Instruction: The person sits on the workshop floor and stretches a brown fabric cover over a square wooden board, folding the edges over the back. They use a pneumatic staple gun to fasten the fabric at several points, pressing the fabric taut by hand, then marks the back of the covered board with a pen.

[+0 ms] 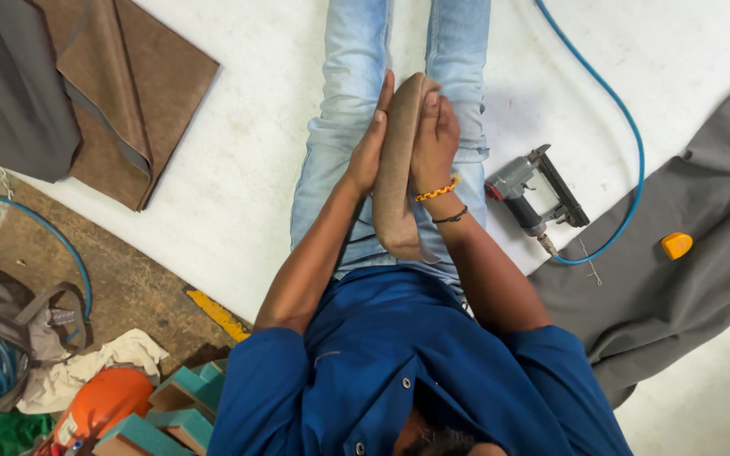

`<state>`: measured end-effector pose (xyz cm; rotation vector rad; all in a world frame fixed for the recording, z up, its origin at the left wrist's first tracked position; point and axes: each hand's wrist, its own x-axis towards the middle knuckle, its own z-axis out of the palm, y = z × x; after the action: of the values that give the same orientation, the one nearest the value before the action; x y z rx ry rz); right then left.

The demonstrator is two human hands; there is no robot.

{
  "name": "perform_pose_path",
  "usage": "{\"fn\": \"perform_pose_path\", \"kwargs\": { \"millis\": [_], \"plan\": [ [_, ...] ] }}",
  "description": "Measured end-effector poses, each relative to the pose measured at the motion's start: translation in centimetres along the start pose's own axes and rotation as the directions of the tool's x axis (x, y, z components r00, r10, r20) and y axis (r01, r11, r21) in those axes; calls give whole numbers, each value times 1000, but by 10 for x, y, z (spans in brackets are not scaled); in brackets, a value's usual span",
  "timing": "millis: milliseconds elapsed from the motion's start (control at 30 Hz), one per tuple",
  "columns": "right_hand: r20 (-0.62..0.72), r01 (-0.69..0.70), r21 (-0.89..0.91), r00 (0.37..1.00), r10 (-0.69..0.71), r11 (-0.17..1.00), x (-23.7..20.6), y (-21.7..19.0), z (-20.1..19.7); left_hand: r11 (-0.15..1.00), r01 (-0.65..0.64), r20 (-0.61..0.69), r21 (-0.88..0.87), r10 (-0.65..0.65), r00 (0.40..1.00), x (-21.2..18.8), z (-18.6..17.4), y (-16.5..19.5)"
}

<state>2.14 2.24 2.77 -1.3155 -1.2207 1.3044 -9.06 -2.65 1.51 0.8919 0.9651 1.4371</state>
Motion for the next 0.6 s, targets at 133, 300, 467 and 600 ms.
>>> {"fn": "perform_pose_path", "kwargs": {
  "millis": [133,300,467,600],
  "plan": [
    [51,17,50,999,-20,999,4,0,-3,944,-47,30,327,40,999,-10,9,23],
    [130,-36,84,991,25,996,8,-4,-6,763,-99,43,639,92,995,-14,29,52],
    [243,-147,232,966,89,961,14,-9,-2,445,-85,28,891,132,991,-13,49,81],
    [367,-276,176,909,197,945,23,-8,14,321,267,-222,909,-170,960,-7,36,97]
  ]
}}
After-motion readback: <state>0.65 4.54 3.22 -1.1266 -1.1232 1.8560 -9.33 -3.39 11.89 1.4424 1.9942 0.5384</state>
